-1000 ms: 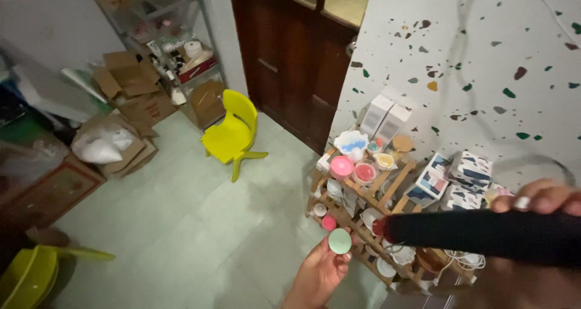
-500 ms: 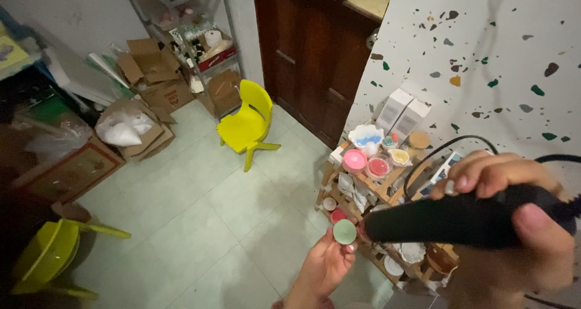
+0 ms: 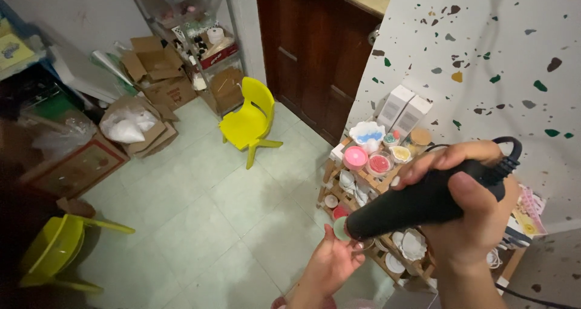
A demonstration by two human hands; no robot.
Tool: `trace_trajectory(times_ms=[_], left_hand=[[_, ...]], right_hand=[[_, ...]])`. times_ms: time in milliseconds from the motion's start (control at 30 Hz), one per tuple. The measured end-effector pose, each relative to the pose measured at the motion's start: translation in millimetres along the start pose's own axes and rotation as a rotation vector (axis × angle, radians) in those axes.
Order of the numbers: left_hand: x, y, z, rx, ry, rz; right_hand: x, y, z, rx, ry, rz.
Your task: The recorder is seen decorating small candles by placing wax shapes on the surface and using a heat gun to smooth and set them.
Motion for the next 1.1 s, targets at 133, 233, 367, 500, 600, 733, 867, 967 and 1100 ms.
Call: trace_trajectory(times_ms=[133, 233, 367, 500, 600, 733, 867, 967, 1100], left_hand=[[-1.3, -4.2, -4.2, 0.081, -0.057, 0.062], [2.4, 13.7, 1.3, 0.031, -0.013, 0.07], [3.5, 1.6, -4.8, 0.032, -0.043, 0.022], [3.6, 8.1, -3.6, 0.01, -0.047, 0.011], [5.8, 12.5, -2.4, 0.032, -0.034, -0.006], [5.0, -1.6, -6.7, 0.01, -0.045, 0.039], [4.7, 10.3, -2.7, -0.076, -0.032, -0.059], [7.3, 16.0, -1.8, 0.023, -0.019, -0.011], [4.3, 9.7, -4.2, 0.043, -0.061, 0.013]], right_hand=[[-1.5, 2.0, -1.4, -0.002, 0.008, -0.003], [-5.8, 2.0, -3.5, -0.025, -0.002, 0.037], [-2.2, -1.8, 3.6, -0.044, -0.003, -0.039], [-2.6, -0.1, 0.2, -0.043, -0.032, -0.104], [-7.8, -2.1, -1.6, -0.029, -0.06, 0.041], [-4.7, -1.4, 3.5, -0.066, -0.024, -0.074], [-6.4, 2.7, 0.0, -0.028, -0.027, -0.144], [-8.7, -3.0, -1.7, -0.027, -0.052, 0.054], [-5.3, 2.7, 2.8, -0.04, -0.015, -0.015]])
Point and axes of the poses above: each hand's wrist, its own z-axis towards the middle knuckle, its own y-axis out of the back of the hand, x = y × z, the point moved 5 cm from there along z, towards the middle knuckle, and after that the axes turned 3 degrees about x, right-handed, at the moved point
